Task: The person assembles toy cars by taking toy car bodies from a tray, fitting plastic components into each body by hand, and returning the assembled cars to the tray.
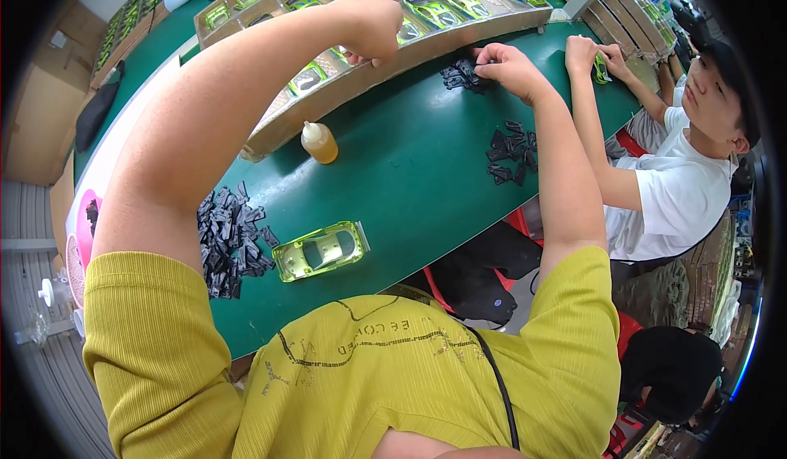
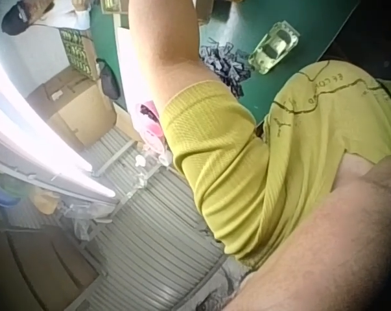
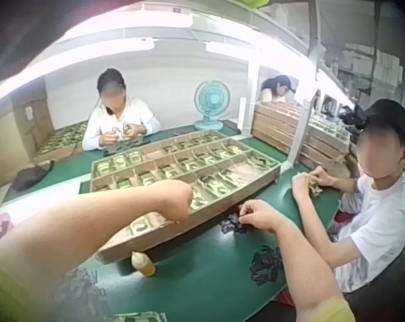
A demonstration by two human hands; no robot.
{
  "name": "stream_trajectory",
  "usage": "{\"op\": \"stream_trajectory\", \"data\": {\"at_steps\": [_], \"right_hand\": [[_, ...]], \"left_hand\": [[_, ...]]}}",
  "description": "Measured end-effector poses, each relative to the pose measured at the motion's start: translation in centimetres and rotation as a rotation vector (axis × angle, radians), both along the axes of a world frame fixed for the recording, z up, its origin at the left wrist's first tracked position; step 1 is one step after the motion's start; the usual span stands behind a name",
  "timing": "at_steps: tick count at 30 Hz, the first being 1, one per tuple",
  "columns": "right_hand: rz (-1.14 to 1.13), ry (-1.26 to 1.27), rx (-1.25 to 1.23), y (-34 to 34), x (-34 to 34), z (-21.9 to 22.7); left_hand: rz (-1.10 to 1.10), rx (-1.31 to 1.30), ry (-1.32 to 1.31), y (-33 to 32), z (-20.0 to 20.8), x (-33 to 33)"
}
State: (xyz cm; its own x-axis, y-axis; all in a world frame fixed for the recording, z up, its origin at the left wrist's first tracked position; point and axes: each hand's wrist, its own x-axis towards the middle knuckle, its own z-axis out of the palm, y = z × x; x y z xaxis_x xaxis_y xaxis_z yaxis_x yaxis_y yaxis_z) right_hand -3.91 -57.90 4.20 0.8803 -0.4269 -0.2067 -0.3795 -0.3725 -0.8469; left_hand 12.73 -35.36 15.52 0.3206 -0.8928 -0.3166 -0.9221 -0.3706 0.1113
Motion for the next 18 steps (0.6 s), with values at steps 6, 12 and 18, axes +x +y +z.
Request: {"op": "stream_trajectory", "data": {"at_steps": [6,12,18], "right_hand": [[0.109,-0.007,-0.325,2.0,0.3,1.0],[0.257,0.054,-0.172,2.0,0.4,1.4],[0.256,-0.068,-0.174,2.9,-0.7,1.6]], "left_hand": [[0.002,0.034,-0.010,-0.1,-0.7,0.0],[0.027,0.020,0.019,-0.2,-0.4,-0.1],[-0.003,0.069,-0.002,0.0,-1.5,-0.4]]}}
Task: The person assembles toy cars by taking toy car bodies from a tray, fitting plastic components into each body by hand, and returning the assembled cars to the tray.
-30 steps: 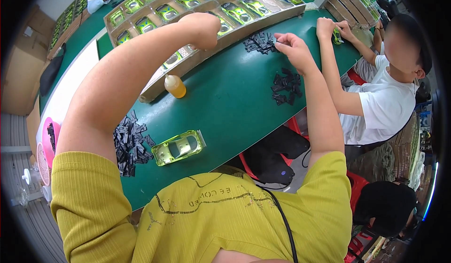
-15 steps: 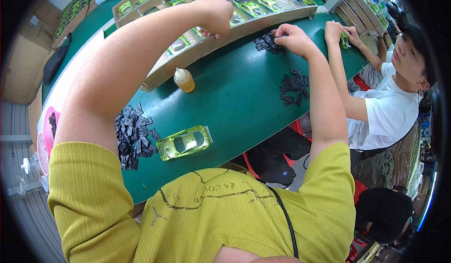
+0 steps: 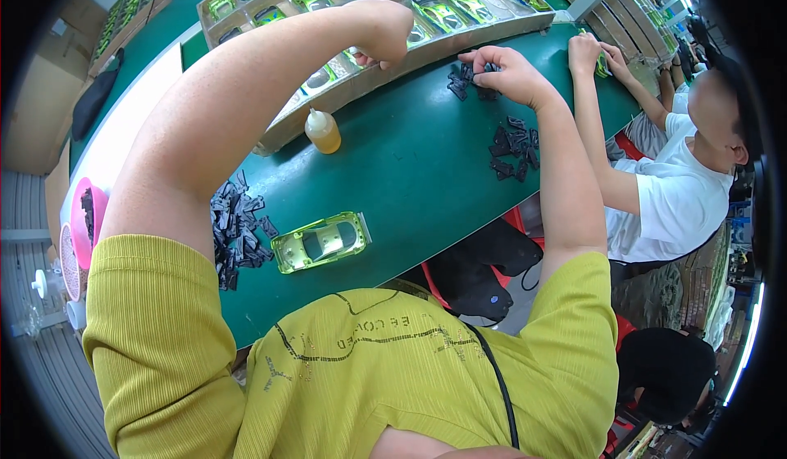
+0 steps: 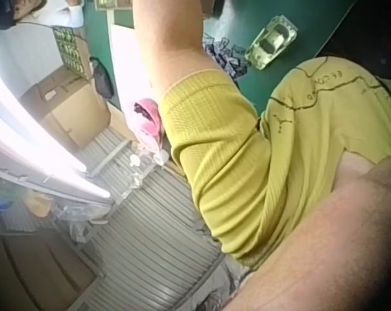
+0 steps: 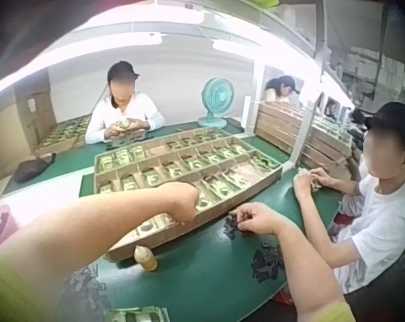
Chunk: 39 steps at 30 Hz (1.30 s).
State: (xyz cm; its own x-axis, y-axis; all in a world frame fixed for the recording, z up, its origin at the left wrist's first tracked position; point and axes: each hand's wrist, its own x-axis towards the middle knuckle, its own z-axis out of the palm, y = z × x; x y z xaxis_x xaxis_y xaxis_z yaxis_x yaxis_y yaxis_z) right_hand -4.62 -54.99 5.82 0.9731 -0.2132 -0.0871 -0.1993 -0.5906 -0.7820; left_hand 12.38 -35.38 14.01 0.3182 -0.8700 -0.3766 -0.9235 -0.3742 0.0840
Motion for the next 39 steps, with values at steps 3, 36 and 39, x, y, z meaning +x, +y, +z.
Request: {"op": "stream_trajectory", "data": {"at_steps": [3,36,39], "right_hand": [[0.013,0.032,-0.004,0.3,-0.5,0.5],[-0.248,-0.400,1.031,19.5,-10.1,-0.7],[-0.230,-0.295,0.810,24.0,-9.2,-0.2]], "left_hand": [[0.008,0.028,0.005,0.2,-0.7,0.1],[0.166,-0.633,0.196,24.8,-7.4,-13.4],[0.179,-0.657,0.182,25.7,-7.9,-13.3]]}}
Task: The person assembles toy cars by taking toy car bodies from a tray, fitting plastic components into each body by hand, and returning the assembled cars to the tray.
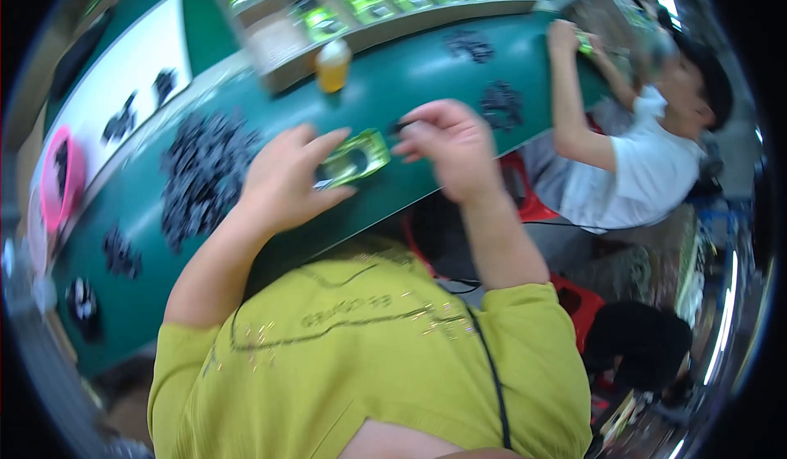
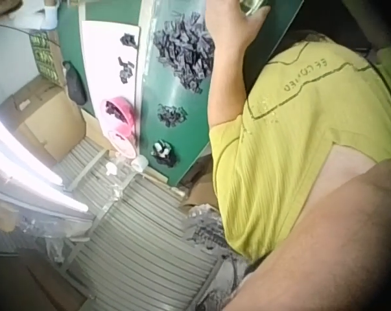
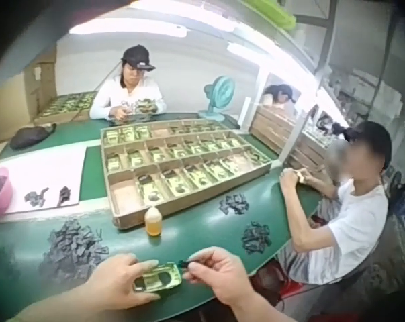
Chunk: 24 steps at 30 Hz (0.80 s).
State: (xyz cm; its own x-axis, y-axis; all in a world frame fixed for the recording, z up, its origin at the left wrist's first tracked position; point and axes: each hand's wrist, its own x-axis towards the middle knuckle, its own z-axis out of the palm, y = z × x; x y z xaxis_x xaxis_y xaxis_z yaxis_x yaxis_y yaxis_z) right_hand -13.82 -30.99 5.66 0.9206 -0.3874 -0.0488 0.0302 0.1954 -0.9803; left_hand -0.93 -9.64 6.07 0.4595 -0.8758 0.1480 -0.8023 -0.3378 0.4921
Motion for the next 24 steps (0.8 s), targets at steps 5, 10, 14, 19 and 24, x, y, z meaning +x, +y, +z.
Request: {"op": "stream_trajectory", "data": {"at_steps": [5,10,14,19,24], "right_hand": [[0.088,-0.068,-0.244,3.6,0.9,-1.5],[0.065,-0.090,-0.722,3.0,0.9,-1.2],[-0.031,-0.047,-0.502,2.2,0.6,-1.7],[-0.420,0.012,-0.348,-3.0,-1.2,-2.1],[-0.861,0.051,-0.816,-12.2,-1.2,-2.9]], "left_hand": [[-0.078,-0.177,0.183,0.7,-1.4,0.8],[0.094,-0.180,0.187,0.2,-2.0,0.9],[0.114,-0.177,0.289,0.4,-2.1,1.4],[0.153,-0.099,0.509,0.4,-2.3,1.7],[0.132,-0.178,0.412,-0.5,-2.7,1.7]]}}
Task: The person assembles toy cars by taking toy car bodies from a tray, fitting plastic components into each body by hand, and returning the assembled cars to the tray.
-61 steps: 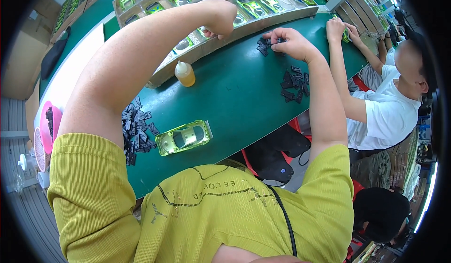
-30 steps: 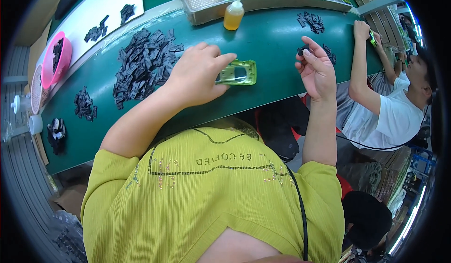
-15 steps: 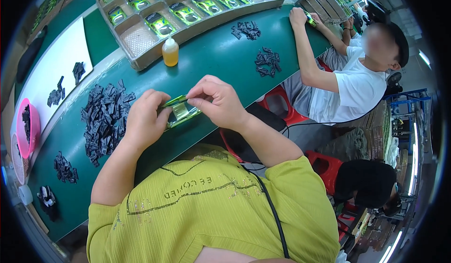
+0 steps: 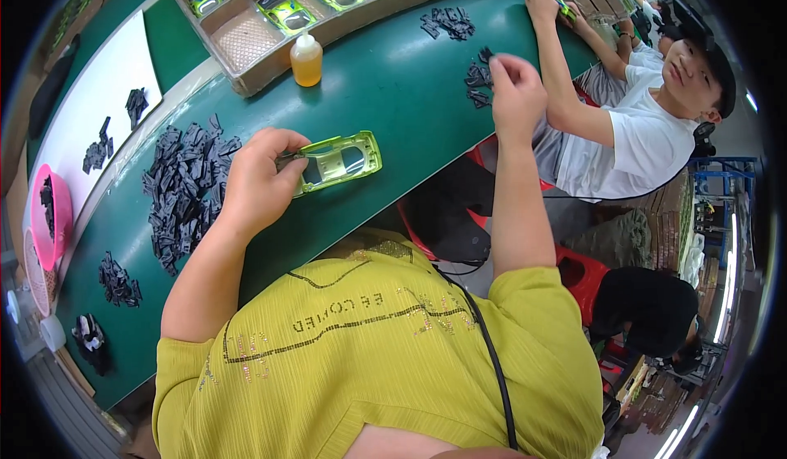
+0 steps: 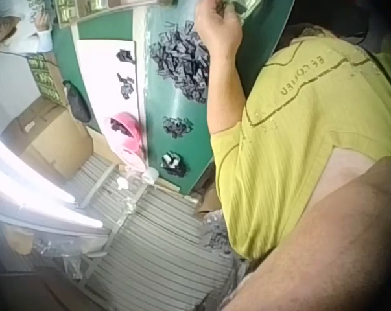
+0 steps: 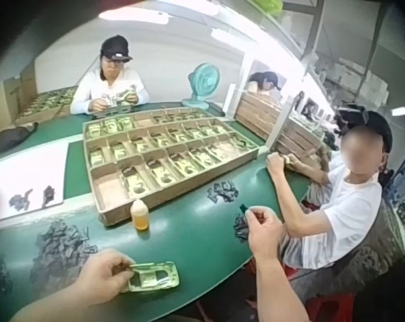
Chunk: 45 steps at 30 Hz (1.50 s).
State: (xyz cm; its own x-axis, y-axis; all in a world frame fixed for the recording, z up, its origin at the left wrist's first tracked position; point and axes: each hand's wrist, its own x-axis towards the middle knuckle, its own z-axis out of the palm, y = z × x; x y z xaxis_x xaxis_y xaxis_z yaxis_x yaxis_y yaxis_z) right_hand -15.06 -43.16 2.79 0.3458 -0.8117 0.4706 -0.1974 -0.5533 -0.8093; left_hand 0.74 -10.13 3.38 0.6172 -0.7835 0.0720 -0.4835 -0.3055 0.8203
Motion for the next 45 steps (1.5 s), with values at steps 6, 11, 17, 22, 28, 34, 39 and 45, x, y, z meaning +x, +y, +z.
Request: {"op": "stream_trajectory", "data": {"at_steps": [6,11,17,22,28,34,39,45], "right_hand": [[-0.083,0.719,-0.293,-1.4,-0.5,4.7],[-0.107,0.389,-0.190,-1.0,-1.8,3.5],[0.561,-0.078,0.326,8.5,0.4,4.0],[0.793,0.162,-0.018,15.1,2.3,3.3],[0.772,0.251,-0.370,16.6,4.4,1.1],[0.748,0.280,-0.292,16.7,4.8,1.1],[0.764,0.296,-0.228,16.6,4.7,1.3],[0.744,0.322,-0.334,16.4,4.8,1.2]], "left_hand": [[0.019,-0.015,0.022,1.1,-0.2,-0.1],[0.032,-0.017,0.077,0.6,-0.1,0.0],[-0.016,-0.060,-0.045,0.8,-1.1,0.7],[0.000,-0.034,0.049,-0.1,-0.9,0.7],[0.017,0.000,0.197,0.1,-0.6,0.8],[0.017,0.023,0.228,0.2,-0.5,0.7],[0.027,0.013,0.268,0.1,-0.5,0.8],[0.025,0.021,0.290,0.0,-0.3,1.0]]}}
